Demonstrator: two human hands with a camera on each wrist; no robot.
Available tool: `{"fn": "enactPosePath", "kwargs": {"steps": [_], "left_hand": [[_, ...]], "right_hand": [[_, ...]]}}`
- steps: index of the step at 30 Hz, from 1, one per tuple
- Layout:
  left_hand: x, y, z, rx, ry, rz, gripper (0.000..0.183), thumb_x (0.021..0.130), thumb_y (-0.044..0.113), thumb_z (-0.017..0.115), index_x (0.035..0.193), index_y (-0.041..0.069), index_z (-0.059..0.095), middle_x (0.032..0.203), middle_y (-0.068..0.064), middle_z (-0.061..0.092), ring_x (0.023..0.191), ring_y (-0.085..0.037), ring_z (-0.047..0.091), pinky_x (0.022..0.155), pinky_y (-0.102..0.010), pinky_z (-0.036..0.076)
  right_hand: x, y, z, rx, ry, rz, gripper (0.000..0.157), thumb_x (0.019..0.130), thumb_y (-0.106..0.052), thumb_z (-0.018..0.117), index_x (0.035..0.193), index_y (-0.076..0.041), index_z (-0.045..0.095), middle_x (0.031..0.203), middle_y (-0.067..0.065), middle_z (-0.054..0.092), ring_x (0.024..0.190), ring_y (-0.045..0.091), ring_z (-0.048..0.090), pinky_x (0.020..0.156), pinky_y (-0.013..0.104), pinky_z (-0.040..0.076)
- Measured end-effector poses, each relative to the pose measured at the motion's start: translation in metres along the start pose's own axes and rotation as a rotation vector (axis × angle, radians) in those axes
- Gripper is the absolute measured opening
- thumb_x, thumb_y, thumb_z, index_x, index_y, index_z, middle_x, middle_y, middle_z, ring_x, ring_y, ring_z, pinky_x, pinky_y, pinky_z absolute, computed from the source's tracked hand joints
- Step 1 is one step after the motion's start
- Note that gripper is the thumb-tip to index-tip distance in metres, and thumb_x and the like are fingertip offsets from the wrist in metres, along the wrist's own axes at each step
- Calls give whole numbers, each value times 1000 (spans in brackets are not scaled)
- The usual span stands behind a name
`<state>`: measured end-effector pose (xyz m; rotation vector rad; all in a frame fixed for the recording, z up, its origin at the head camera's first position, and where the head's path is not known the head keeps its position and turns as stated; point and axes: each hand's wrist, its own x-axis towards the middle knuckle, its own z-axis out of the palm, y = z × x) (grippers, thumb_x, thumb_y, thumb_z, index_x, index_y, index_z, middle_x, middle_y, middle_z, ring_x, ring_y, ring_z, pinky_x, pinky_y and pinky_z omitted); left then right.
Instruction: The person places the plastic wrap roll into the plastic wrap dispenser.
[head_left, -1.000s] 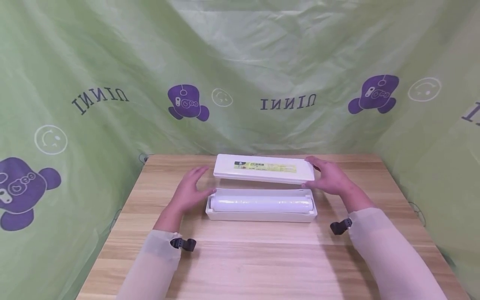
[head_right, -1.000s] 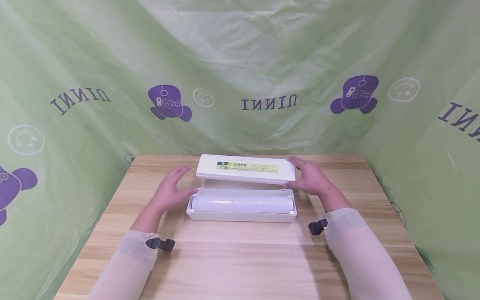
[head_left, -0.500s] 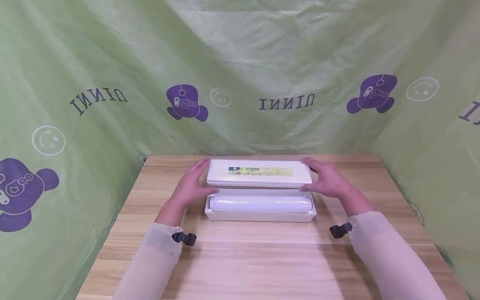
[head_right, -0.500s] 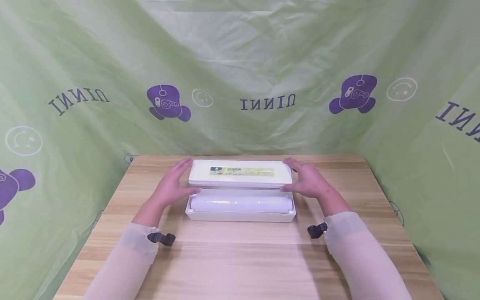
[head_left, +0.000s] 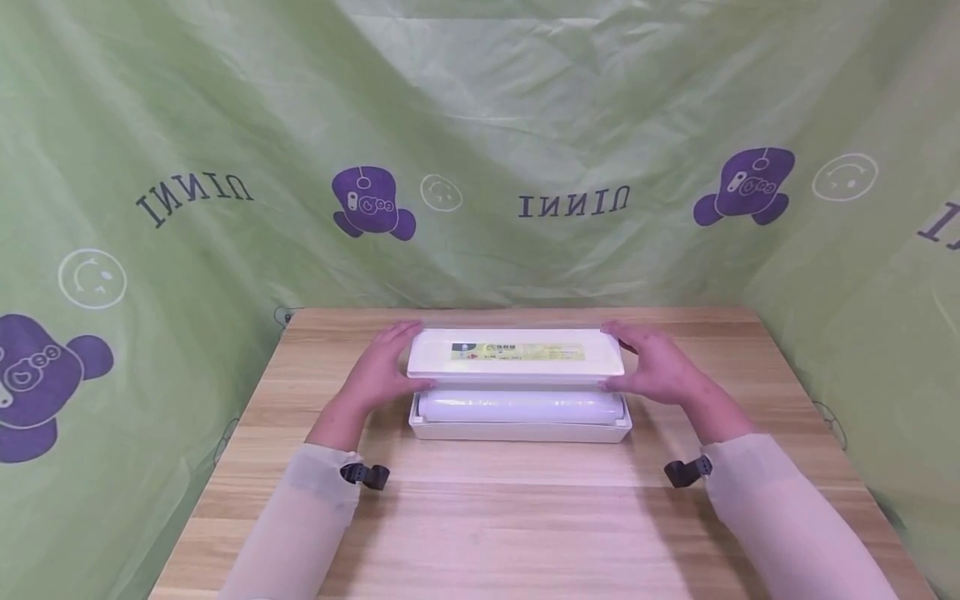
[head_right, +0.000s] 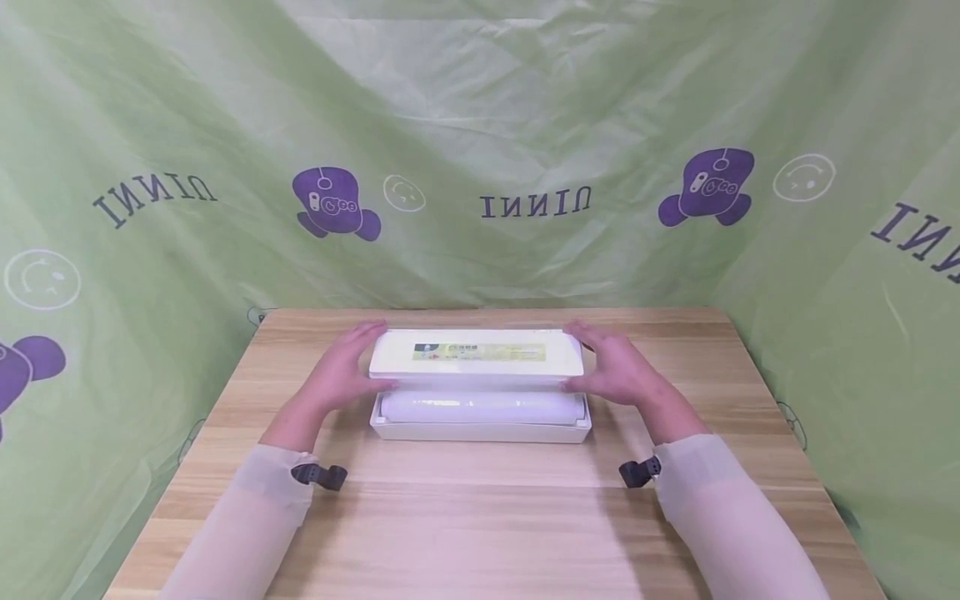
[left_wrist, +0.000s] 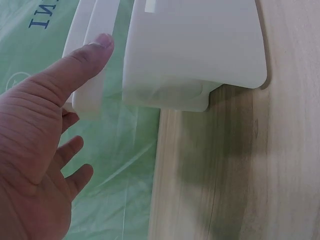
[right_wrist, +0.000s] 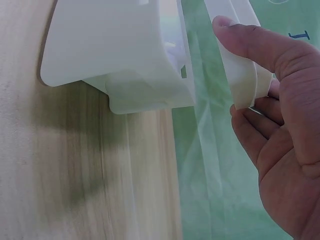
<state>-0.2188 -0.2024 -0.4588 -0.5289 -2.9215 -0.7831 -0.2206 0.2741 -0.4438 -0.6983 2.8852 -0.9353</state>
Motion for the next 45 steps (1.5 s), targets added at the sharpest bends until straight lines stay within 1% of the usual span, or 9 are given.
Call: {"fn": "enactPosePath", "kwargs": {"steps": [4, 7, 13, 20, 24, 28, 34, 40, 45], "left_hand": [[-1, 1, -1, 8, -15, -6, 112, 68, 54, 94, 158, 11, 42, 163, -12, 40, 153, -35, 30, 124, -57, 24], [-3, 2, -1, 9, -25, -4, 111, 68, 55, 94, 157, 12, 44, 163, -10, 41, 153, -34, 29, 124, -57, 24], [-7, 2, 0, 4, -53, -9, 110, 68, 59, 92, 157, 13, 45, 162, -11, 42, 153, -34, 30, 123, -58, 25], [-11, 4, 1, -1, -81, -28, 111, 67, 62, 92, 156, 14, 47, 164, -14, 38, 153, -35, 29, 122, -60, 26], [-13, 3, 2, -4, -86, -31, 110, 66, 61, 92, 155, 13, 48, 163, -14, 39, 152, -36, 32, 120, -61, 29], [-16, 3, 3, -13, -92, -35, 109, 65, 64, 92, 153, 15, 51, 161, -13, 42, 149, -37, 36, 119, -61, 32], [-20, 2, 5, -12, -99, -17, 110, 63, 68, 90, 151, 14, 53, 158, -9, 47, 146, -35, 41, 119, -57, 34], [-24, 4, 6, -19, -101, -1, 108, 64, 65, 91, 150, 12, 54, 157, -11, 48, 145, -36, 43, 119, -57, 34], [-26, 5, 7, -14, -106, -5, 107, 64, 66, 91, 150, 13, 54, 156, -9, 49, 145, -34, 44, 118, -56, 36]], "right_hand": [[-5, 0, 1, -5, -2, 0, 102, 72, -38, 96, 154, -3, 47, 157, 24, 44, 141, 47, 45, 115, 61, 38], [-9, 1, 2, -5, 2, 8, 102, 71, -39, 97, 154, -4, 47, 157, 23, 45, 141, 47, 46, 114, 61, 38], [-17, 2, 7, -8, -3, 38, 102, 72, -44, 95, 154, -8, 48, 158, 20, 45, 143, 45, 43, 115, 63, 36], [-23, 3, 8, -6, -34, 51, 105, 72, -47, 94, 157, -9, 45, 158, 20, 45, 143, 46, 43, 116, 63, 35], [-26, 4, 9, -10, -45, 44, 107, 72, -53, 92, 157, -9, 44, 158, 20, 45, 143, 45, 43, 117, 62, 35], [-29, 6, 10, -6, -47, 32, 108, 71, -55, 92, 156, -8, 45, 155, 21, 48, 140, 46, 47, 115, 62, 37], [-32, 6, 10, -2, -74, 55, 108, 70, -54, 93, 157, -9, 45, 155, 19, 50, 139, 44, 49, 114, 62, 39], [-35, 4, 10, -15, -93, 82, 111, 69, -58, 91, 157, -10, 44, 154, 20, 51, 139, 45, 49, 112, 64, 39], [-38, 3, 10, -5, -100, 88, 111, 69, -59, 91, 157, -9, 45, 152, 22, 52, 137, 46, 50, 112, 64, 40]]}}
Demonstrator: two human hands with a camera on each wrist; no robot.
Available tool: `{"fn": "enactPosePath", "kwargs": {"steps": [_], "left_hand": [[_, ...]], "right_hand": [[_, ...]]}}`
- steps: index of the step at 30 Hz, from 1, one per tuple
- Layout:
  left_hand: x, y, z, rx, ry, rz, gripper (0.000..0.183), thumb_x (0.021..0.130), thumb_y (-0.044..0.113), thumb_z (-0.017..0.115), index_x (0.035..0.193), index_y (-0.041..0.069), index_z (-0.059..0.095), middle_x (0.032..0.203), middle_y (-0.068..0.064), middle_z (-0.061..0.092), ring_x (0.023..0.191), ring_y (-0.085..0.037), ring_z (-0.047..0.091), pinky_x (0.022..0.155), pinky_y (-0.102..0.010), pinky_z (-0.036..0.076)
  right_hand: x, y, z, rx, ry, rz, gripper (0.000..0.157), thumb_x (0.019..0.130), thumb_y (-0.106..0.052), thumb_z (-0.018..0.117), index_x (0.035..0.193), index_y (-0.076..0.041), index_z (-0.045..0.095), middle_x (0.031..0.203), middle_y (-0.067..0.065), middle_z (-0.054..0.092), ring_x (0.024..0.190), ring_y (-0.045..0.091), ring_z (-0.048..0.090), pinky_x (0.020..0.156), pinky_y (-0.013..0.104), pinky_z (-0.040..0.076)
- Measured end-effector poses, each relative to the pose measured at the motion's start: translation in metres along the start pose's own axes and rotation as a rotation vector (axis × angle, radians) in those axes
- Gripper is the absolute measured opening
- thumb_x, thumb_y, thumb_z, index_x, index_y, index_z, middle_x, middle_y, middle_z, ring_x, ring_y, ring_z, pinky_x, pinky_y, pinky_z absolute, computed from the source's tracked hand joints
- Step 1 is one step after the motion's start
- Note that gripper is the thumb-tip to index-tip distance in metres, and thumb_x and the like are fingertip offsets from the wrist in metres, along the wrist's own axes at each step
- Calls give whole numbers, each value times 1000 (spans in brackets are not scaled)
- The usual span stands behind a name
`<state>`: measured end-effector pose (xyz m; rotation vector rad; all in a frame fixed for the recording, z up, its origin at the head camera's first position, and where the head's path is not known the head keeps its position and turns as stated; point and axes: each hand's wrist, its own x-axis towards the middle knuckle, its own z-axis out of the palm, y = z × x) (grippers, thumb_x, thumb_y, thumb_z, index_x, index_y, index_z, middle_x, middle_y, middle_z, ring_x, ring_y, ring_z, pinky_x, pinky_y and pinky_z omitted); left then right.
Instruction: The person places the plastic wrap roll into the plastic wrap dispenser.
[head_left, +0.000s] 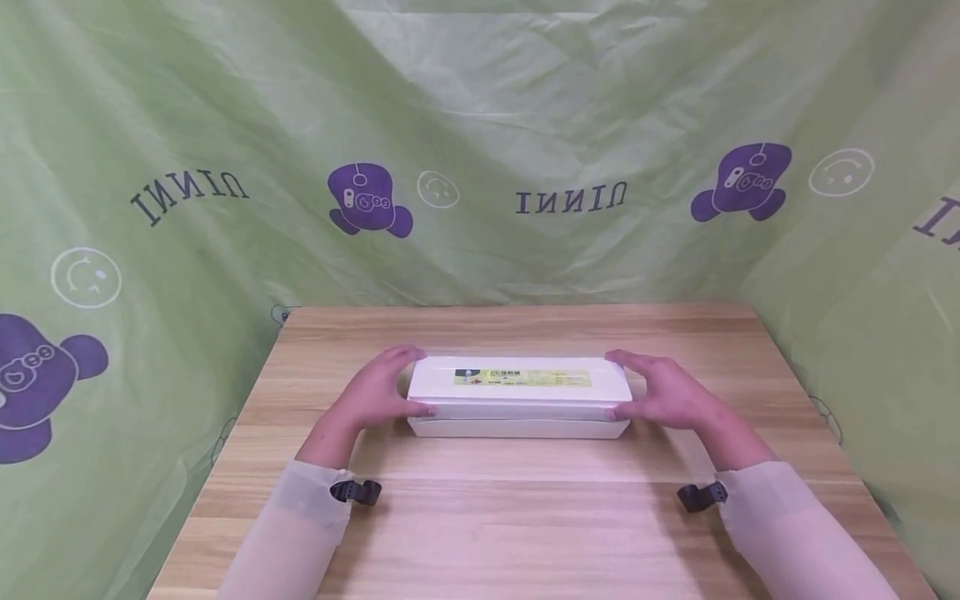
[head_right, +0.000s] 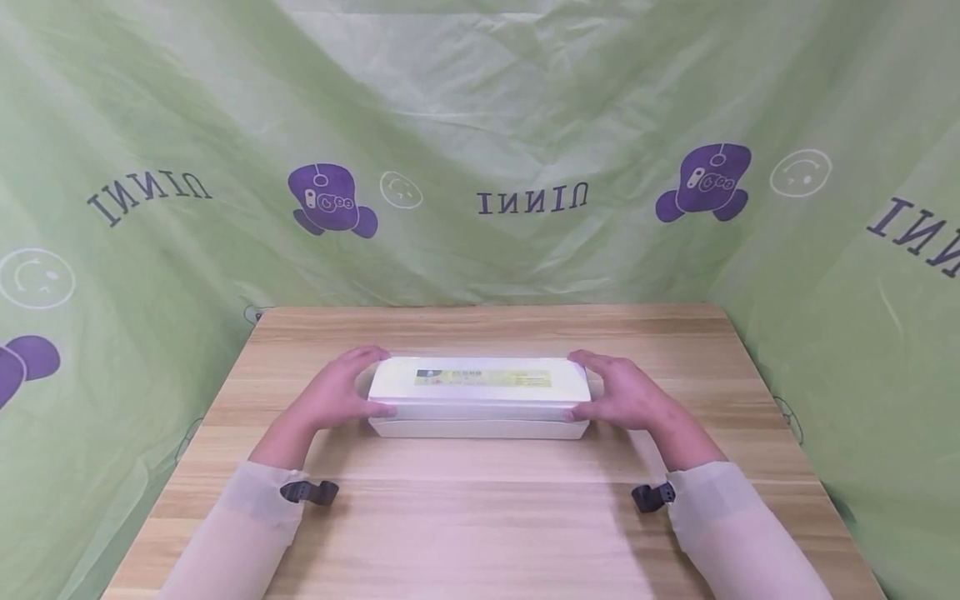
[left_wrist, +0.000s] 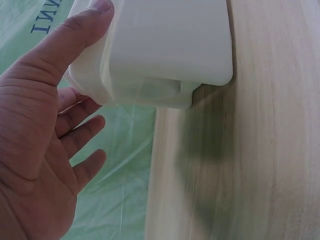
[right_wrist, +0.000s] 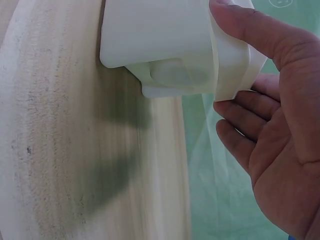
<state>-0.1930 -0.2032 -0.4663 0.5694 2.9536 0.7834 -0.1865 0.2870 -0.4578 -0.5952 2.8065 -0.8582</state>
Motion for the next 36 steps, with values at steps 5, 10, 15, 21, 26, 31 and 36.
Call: {"fn": "enactPosePath", "kwargs": {"steps": [5, 10, 15, 21, 26, 31, 36], "left_hand": [[-2, 0, 0, 4, -5, 2, 107, 65, 66, 91, 150, 12, 54, 157, -9, 49, 145, -34, 43, 118, -57, 36], [-5, 0, -1, 1, -9, 1, 107, 64, 66, 91, 149, 12, 55, 156, -9, 50, 144, -34, 44, 118, -55, 36], [-7, 1, -1, 3, -14, -12, 109, 63, 68, 90, 149, 12, 55, 157, -10, 49, 144, -36, 44, 118, -56, 36], [-12, 3, -2, -13, -11, -34, 107, 61, 68, 91, 148, 15, 57, 154, -8, 52, 142, -36, 47, 116, -58, 37], [-15, 3, 1, -26, -24, -39, 107, 61, 68, 91, 147, 14, 57, 152, -8, 54, 141, -35, 48, 116, -58, 37], [-17, 2, 2, -12, -26, -36, 107, 63, 67, 91, 148, 14, 56, 153, -9, 53, 142, -35, 47, 117, -57, 37], [-17, 4, 3, -2, -26, -21, 108, 63, 68, 90, 149, 13, 55, 153, -11, 53, 142, -37, 47, 117, -59, 37]], "right_hand": [[-1, 0, 1, -2, 4, -26, 109, 71, -58, 91, 155, -7, 46, 150, 23, 54, 137, 45, 50, 112, 63, 40], [-4, 1, 2, -2, -6, -23, 109, 70, -58, 91, 155, -8, 46, 151, 21, 54, 139, 44, 49, 113, 63, 40], [-7, 0, 4, 3, -11, -25, 107, 71, -56, 91, 155, -7, 47, 150, 22, 54, 137, 45, 51, 111, 64, 41], [-9, 0, 4, 5, -13, -28, 104, 72, -55, 92, 154, -9, 49, 146, 22, 58, 133, 42, 55, 109, 64, 44], [-9, -1, 4, -1, -19, -34, 103, 72, -55, 91, 154, -9, 48, 146, 21, 58, 134, 41, 55, 109, 63, 44], [-8, -2, 3, -3, -32, -39, 103, 74, -55, 90, 154, -8, 48, 147, 22, 57, 135, 43, 53, 110, 63, 42], [-11, -4, 3, 4, -53, -15, 106, 74, -60, 88, 156, -8, 45, 150, 23, 54, 136, 48, 51, 109, 66, 41]]}}
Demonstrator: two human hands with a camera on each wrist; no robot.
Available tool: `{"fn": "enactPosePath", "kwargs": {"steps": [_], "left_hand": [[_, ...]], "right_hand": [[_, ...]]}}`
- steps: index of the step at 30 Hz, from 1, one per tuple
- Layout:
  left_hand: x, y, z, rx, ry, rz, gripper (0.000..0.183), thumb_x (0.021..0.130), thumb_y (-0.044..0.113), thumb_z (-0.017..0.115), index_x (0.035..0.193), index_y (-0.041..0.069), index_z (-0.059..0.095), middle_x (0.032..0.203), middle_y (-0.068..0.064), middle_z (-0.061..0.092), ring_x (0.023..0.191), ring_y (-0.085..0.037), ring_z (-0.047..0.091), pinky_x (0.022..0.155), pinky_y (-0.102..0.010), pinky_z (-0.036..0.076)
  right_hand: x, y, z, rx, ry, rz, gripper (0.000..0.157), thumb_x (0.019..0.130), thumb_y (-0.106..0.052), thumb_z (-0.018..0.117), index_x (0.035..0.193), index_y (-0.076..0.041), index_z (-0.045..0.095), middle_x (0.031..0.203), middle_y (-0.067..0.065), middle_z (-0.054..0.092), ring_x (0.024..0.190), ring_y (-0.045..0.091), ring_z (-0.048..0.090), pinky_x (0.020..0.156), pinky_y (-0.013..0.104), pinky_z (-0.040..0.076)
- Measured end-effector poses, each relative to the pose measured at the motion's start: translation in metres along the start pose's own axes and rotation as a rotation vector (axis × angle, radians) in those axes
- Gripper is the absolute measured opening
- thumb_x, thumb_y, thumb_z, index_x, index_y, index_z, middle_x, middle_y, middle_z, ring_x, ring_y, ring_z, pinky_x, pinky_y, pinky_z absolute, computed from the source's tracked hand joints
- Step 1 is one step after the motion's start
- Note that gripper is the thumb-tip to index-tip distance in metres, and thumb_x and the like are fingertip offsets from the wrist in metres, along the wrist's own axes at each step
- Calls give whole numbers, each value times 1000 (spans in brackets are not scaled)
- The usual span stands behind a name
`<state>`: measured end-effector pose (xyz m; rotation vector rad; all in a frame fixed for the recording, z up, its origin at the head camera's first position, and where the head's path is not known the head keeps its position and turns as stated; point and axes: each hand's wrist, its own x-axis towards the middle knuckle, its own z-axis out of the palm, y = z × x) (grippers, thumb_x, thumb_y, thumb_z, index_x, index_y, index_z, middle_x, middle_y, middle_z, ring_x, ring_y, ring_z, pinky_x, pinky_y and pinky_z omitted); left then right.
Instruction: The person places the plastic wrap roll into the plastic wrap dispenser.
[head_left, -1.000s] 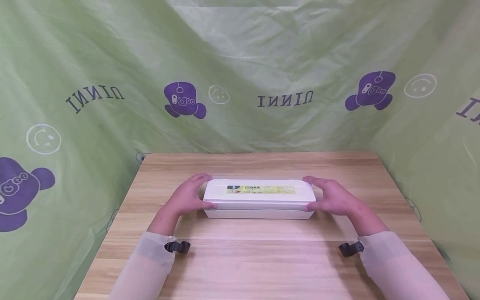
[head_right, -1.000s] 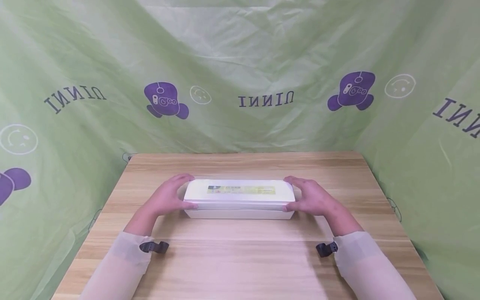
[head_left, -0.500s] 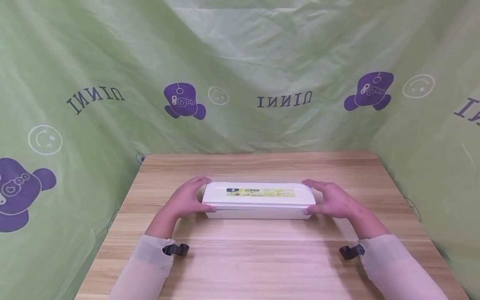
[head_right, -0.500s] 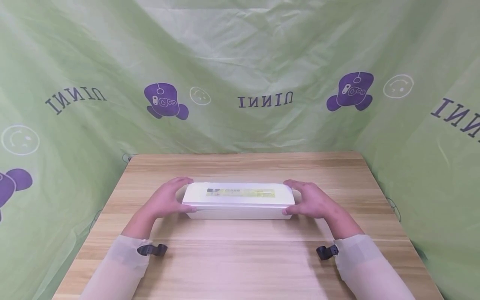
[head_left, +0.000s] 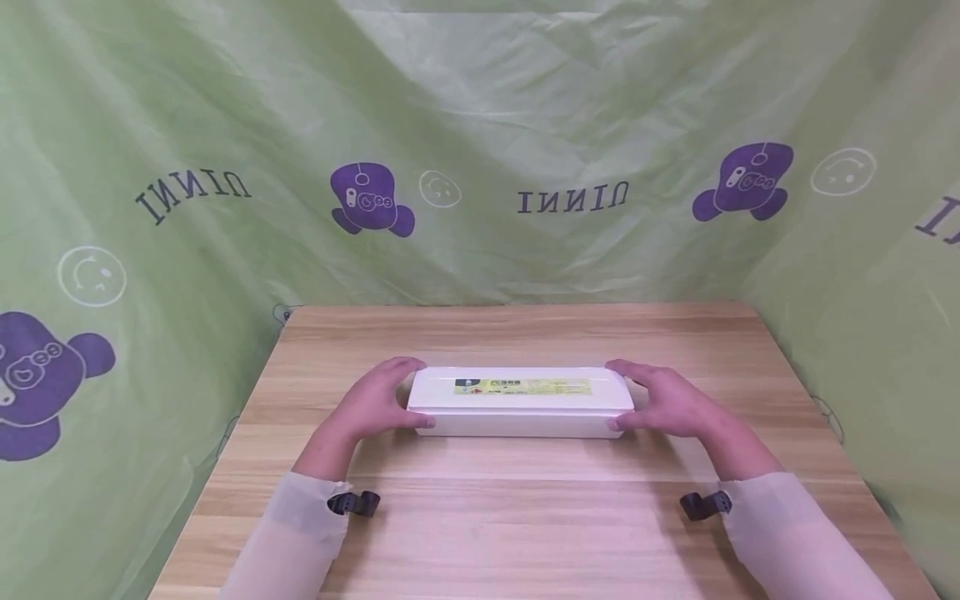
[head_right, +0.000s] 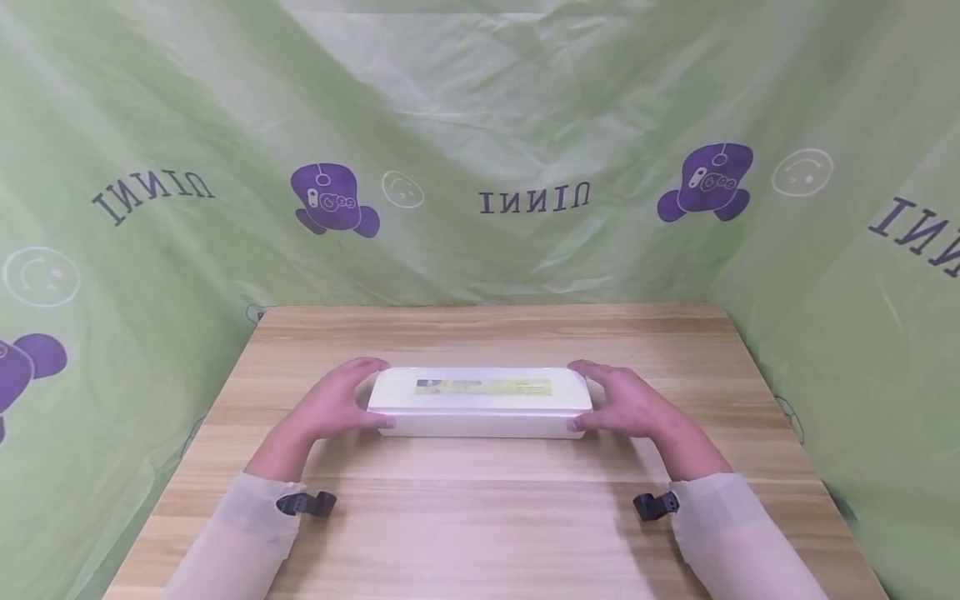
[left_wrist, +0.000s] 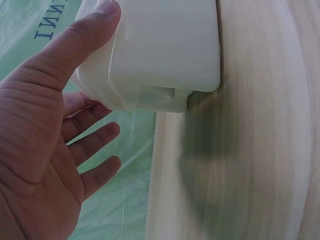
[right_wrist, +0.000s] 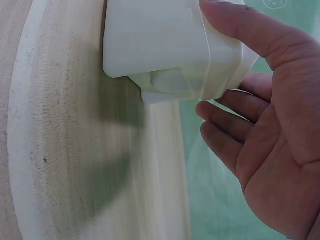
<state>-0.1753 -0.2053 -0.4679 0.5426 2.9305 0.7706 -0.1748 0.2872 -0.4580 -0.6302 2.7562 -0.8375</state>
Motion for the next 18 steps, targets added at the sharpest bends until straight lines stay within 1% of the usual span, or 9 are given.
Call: {"fn": "enactPosePath", "kwargs": {"steps": [4, 6, 9, 11, 14, 18], "left_hand": [[-1, 0, 1, -8, -7, -12, 108, 65, 67, 90, 152, 14, 53, 155, -10, 50, 144, -36, 44, 118, -58, 36], [-4, 0, 3, -20, -7, -16, 108, 67, 66, 90, 154, 14, 50, 157, -10, 49, 145, -36, 43, 118, -58, 35], [-8, 0, 7, -45, -3, -15, 110, 70, 65, 88, 158, 15, 45, 160, -9, 45, 148, -36, 39, 120, -58, 32], [-10, -1, 11, -53, 2, 0, 110, 72, 65, 87, 160, 17, 42, 163, -9, 42, 149, -35, 37, 120, -58, 31], [-13, -4, 17, -51, 11, 26, 110, 73, 65, 87, 162, 22, 38, 165, -7, 37, 151, -35, 34, 121, -58, 30], [-15, -8, 22, -32, 34, 42, 108, 74, 56, 90, 163, 24, 37, 166, -5, 36, 150, -35, 35, 120, -58, 31]], "right_hand": [[-3, 0, 1, 15, -3, -1, 106, 75, -61, 87, 157, -9, 44, 151, 21, 53, 135, 49, 51, 108, 67, 42], [-4, 0, 2, 25, -5, -10, 106, 76, -59, 87, 158, -10, 43, 154, 19, 51, 138, 47, 49, 111, 65, 40], [-7, 3, 6, 34, 2, -54, 102, 78, -54, 88, 160, -14, 41, 160, 17, 43, 145, 44, 41, 116, 64, 34], [-9, 4, 10, 26, 6, -83, 100, 79, -50, 88, 161, -19, 41, 164, 17, 38, 147, 46, 37, 116, 67, 32], [-12, 7, 15, 10, 26, -119, 97, 79, -45, 90, 161, -24, 41, 165, 20, 33, 145, 51, 37, 113, 71, 32], [-14, 9, 21, -4, 58, -130, 96, 81, -40, 90, 162, -23, 40, 166, 20, 31, 143, 53, 38, 111, 72, 34]]}}
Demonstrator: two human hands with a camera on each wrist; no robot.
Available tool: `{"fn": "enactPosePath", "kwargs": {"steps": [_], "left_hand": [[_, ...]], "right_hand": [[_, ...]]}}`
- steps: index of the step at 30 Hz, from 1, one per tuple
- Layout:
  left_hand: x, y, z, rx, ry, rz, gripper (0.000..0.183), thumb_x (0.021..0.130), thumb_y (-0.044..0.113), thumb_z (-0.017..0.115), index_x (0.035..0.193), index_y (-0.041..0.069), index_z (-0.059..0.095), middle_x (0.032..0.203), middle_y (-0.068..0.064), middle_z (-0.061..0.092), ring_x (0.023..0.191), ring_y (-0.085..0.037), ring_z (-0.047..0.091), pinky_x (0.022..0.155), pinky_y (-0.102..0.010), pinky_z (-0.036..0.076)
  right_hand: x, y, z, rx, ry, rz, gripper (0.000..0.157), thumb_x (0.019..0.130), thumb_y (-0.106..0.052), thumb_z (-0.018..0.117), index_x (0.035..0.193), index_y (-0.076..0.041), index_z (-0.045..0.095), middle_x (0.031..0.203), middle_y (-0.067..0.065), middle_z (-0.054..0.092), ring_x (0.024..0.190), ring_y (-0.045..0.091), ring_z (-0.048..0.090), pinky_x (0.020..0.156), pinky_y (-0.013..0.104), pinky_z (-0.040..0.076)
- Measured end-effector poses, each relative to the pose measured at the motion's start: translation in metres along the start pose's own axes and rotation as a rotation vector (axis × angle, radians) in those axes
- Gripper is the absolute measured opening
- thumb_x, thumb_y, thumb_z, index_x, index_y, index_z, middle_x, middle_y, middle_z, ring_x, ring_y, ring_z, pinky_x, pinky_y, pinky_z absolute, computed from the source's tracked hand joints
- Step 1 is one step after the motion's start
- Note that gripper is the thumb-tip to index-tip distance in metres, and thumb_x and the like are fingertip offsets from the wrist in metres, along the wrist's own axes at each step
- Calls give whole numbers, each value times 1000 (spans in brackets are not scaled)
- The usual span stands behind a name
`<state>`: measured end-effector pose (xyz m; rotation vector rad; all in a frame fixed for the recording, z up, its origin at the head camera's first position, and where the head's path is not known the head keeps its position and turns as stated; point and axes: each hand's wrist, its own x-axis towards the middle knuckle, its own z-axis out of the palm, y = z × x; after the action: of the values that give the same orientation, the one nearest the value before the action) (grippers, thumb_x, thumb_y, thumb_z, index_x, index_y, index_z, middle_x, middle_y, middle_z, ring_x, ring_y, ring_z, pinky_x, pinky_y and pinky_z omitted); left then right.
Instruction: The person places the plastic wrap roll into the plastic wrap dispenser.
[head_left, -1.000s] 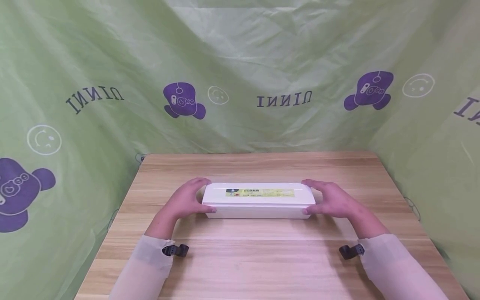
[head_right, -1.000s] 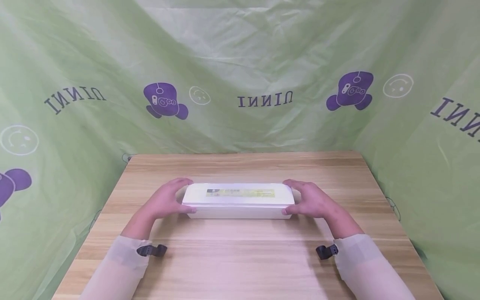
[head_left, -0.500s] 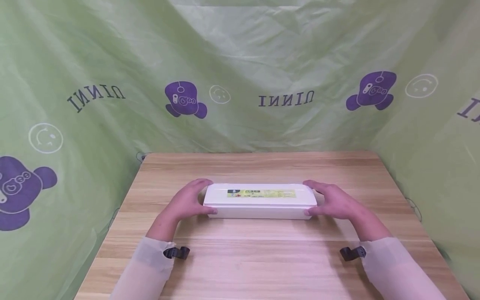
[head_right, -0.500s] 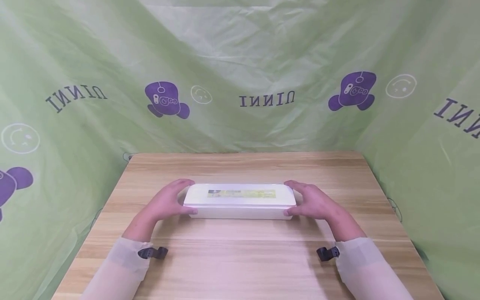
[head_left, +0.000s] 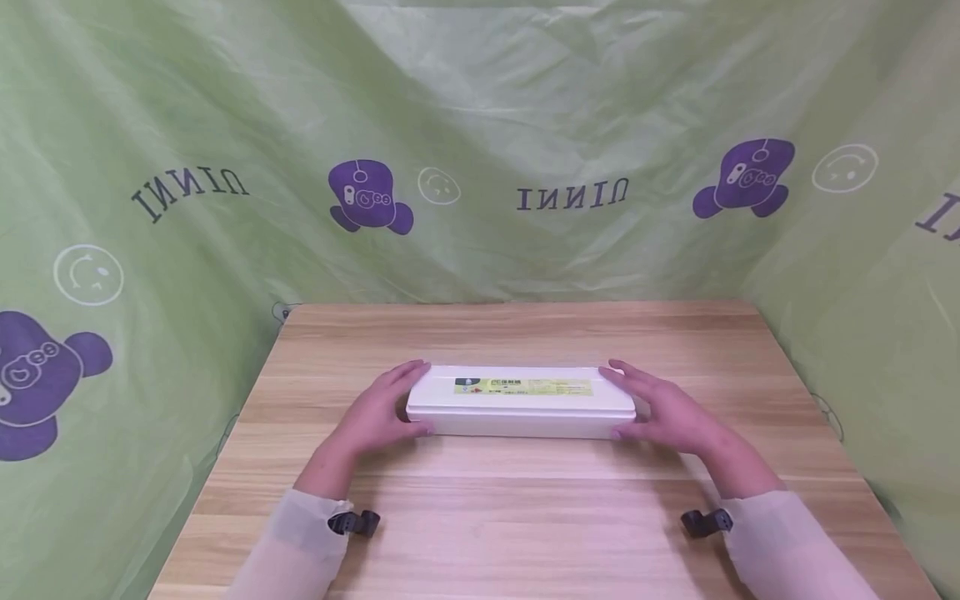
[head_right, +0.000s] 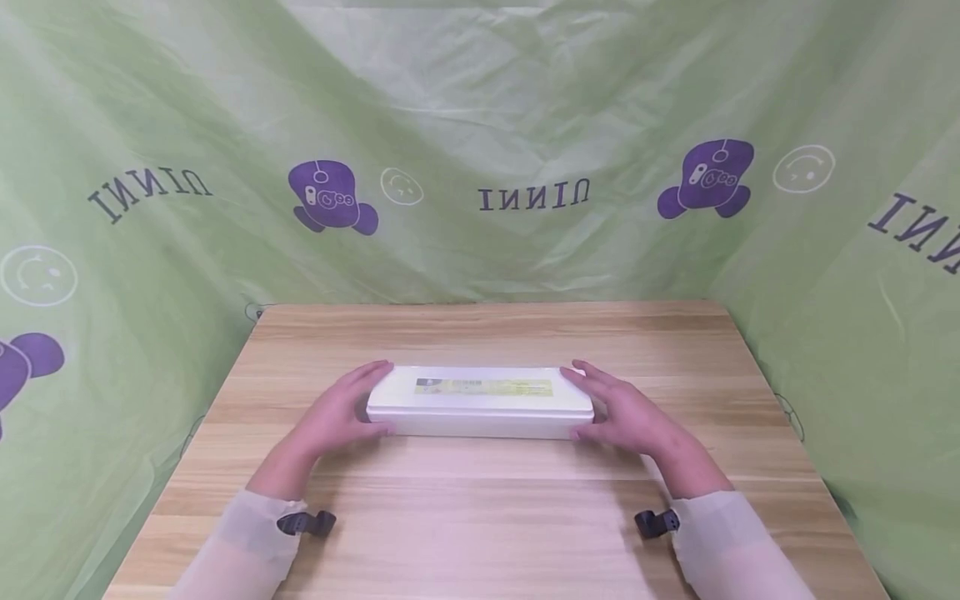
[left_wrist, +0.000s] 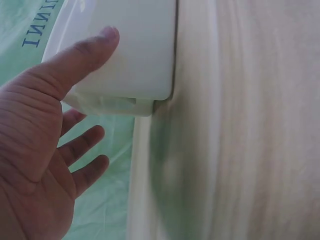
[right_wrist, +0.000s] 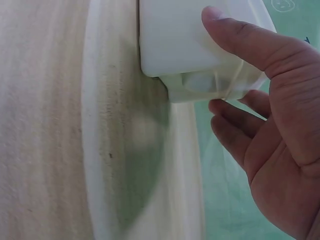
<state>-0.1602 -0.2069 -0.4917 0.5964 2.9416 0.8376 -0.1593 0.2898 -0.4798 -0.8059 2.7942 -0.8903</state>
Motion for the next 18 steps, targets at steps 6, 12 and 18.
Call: {"fn": "enactPosePath", "kwargs": {"steps": [6, 12, 18], "left_hand": [[-2, -1, 5, 21, 31, 3, 104, 76, 48, 91, 162, 23, 39, 166, 1, 36, 150, -32, 36, 121, -55, 30], [-3, -1, 6, 60, 52, 14, 102, 78, 51, 90, 162, 24, 39, 166, 4, 36, 150, -31, 37, 122, -52, 30], [-4, 0, 6, 81, 63, 23, 101, 78, 54, 88, 161, 24, 40, 165, 2, 39, 148, -35, 40, 121, -54, 31]], "right_hand": [[-4, 0, 7, -5, 23, 28, 94, 85, -40, 87, 163, -25, 37, 168, 17, 29, 146, 52, 34, 112, 71, 33], [-6, 0, 13, -35, 78, -2, 90, 87, -34, 86, 162, -23, 37, 167, 19, 30, 142, 53, 40, 110, 69, 37], [-9, -1, 19, -103, 112, -19, 89, 90, -34, 83, 163, -21, 35, 168, 17, 28, 138, 53, 45, 108, 66, 42]]}}
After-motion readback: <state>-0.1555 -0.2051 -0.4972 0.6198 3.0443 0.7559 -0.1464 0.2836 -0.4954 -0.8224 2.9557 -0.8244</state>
